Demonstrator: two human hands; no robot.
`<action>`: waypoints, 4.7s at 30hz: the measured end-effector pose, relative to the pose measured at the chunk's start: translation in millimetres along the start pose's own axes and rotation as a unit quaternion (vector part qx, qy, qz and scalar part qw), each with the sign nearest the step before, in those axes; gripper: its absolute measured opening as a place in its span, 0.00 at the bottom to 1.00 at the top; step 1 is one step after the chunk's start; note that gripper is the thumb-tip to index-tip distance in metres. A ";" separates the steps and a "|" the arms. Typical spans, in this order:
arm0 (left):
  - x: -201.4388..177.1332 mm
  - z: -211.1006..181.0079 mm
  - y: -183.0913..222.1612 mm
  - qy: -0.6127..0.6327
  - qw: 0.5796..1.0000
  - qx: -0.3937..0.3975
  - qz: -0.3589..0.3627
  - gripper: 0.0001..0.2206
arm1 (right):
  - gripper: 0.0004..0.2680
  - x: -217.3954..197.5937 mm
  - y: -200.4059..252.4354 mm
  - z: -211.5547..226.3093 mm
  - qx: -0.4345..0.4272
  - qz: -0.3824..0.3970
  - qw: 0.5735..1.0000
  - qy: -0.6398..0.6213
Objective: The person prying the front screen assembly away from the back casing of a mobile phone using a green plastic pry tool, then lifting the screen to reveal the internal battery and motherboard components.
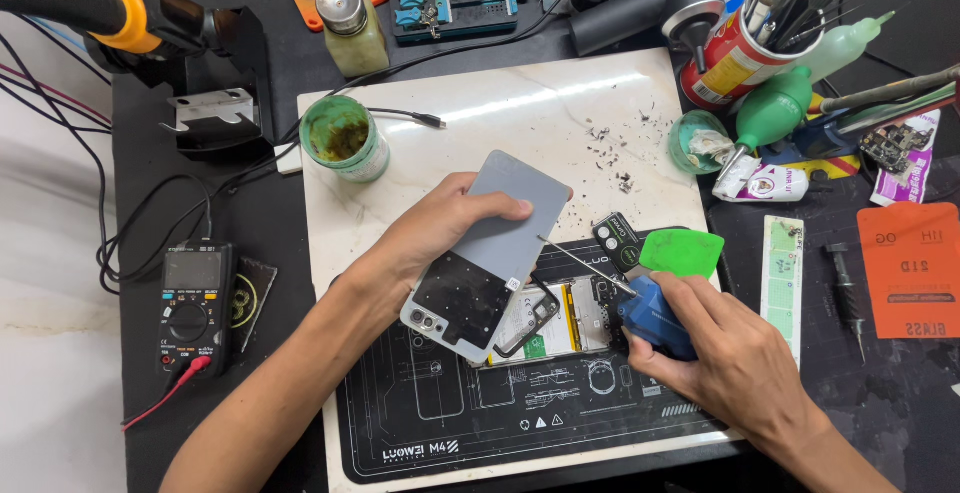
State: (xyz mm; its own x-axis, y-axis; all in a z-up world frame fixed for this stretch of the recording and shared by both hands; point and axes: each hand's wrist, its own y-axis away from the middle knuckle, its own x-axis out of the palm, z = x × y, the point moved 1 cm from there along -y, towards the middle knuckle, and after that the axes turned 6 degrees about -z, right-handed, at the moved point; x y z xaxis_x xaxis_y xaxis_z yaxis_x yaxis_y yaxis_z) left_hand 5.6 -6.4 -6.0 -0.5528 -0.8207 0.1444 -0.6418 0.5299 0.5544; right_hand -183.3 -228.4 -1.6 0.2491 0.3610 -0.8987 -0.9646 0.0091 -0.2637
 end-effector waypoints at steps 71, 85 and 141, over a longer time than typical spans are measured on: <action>49.0 -6.5 44.6 -0.155 0.956 0.235 0.089 0.31 | 0.27 -11.4 15.7 -48.3 0.269 0.220 0.743 -0.573; 40.5 -22.8 46.3 -0.167 0.938 0.293 0.075 0.08 | 0.23 -37.2 4.6 -80.7 0.121 0.267 0.866 -0.406; 76.5 27.1 -4.7 0.028 0.979 0.087 0.181 0.32 | 0.20 -36.1 -5.7 -68.4 0.239 0.085 0.830 -0.497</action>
State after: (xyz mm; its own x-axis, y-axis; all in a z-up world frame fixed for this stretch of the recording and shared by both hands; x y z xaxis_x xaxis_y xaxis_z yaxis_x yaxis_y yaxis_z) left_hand -48.1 -65.9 -19.8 -0.7338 -0.5808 0.3523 -0.4935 0.8122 0.3112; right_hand -180.9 -305.3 8.3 0.1408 0.9836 -0.1129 -0.9620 0.1628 0.2191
